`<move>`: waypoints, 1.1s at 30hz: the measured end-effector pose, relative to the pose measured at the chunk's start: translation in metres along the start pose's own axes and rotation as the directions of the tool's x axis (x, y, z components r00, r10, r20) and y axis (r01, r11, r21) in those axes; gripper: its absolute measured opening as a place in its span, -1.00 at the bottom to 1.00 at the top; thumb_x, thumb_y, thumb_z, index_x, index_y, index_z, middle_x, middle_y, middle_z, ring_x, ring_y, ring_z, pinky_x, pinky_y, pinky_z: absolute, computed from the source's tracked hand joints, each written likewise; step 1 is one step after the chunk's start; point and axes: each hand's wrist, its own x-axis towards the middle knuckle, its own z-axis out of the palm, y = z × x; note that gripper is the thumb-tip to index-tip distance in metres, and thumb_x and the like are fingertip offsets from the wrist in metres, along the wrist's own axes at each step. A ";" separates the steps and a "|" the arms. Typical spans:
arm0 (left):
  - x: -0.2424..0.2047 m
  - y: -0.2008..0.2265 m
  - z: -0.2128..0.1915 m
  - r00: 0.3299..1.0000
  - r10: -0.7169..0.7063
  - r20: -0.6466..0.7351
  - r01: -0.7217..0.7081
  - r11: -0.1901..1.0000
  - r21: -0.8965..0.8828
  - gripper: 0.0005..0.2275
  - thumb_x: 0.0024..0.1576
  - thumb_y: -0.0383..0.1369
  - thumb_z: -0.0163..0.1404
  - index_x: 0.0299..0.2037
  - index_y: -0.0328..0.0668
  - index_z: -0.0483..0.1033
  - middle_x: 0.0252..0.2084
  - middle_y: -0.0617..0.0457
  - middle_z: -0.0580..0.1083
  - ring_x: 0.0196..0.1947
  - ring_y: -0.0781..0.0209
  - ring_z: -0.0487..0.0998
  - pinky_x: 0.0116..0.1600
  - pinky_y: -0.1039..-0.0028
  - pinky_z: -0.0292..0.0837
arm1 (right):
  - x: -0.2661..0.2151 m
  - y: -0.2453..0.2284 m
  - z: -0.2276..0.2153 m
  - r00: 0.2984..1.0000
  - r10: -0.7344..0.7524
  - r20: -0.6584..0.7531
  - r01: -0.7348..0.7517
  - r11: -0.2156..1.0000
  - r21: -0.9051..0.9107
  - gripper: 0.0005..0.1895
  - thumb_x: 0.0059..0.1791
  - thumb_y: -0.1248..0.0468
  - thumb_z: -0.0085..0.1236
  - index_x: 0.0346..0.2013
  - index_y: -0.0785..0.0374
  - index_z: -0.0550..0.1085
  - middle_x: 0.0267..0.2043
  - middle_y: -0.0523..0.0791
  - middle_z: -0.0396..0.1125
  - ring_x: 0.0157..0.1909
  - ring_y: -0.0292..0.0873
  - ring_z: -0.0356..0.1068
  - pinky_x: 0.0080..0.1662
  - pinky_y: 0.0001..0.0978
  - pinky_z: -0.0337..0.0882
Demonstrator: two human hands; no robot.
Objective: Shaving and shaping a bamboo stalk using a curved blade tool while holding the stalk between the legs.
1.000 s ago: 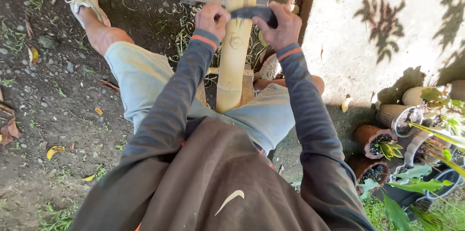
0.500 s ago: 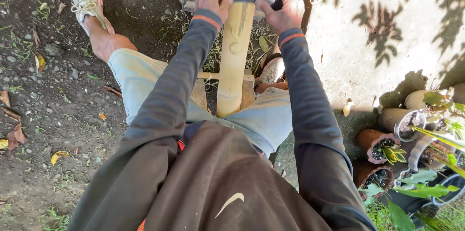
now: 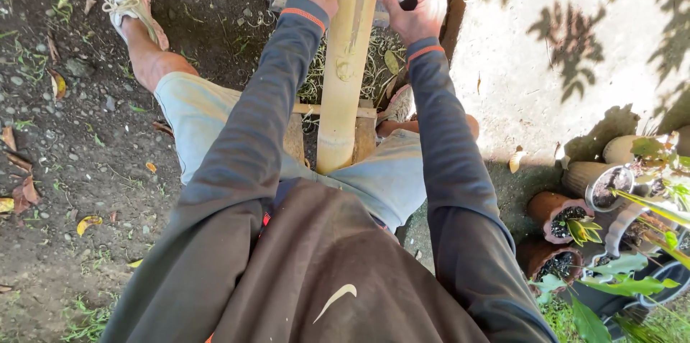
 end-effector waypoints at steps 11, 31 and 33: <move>-0.100 0.028 -0.023 0.996 -0.067 0.065 0.071 0.996 -0.060 -0.83 0.07 -0.58 0.15 -0.40 -0.29 0.35 -0.38 -0.10 0.36 -0.36 -0.12 0.45 -0.23 0.16 0.35 | -0.072 0.006 -0.007 0.989 -0.122 0.086 0.122 0.993 0.003 -0.63 -0.04 0.14 0.50 -0.18 0.28 0.51 -0.29 -0.05 0.49 -0.29 -0.20 0.55 -0.20 -0.35 0.58; 0.010 0.010 -0.001 0.997 -0.017 0.076 0.008 0.992 0.127 -0.85 0.04 -0.47 0.22 -0.37 -0.19 0.44 -0.35 -0.10 0.40 -0.31 -0.21 0.50 -0.24 0.06 0.36 | 0.003 0.028 0.009 0.990 0.143 -0.015 -0.141 0.985 0.100 -0.60 -0.12 0.13 0.61 -0.35 0.30 0.52 -0.47 -0.13 0.43 -0.42 -0.29 0.35 -0.30 -0.38 0.47; 0.008 0.008 -0.002 0.995 -0.023 0.094 0.014 0.995 0.096 -0.85 0.06 -0.49 0.22 -0.36 -0.19 0.45 -0.33 -0.09 0.41 -0.31 -0.18 0.51 -0.22 0.08 0.38 | -0.002 0.036 0.014 0.997 0.068 -0.026 -0.062 0.981 0.184 -0.65 -0.10 0.16 0.58 -0.30 0.28 0.55 -0.39 -0.11 0.49 -0.36 -0.30 0.46 -0.26 -0.38 0.53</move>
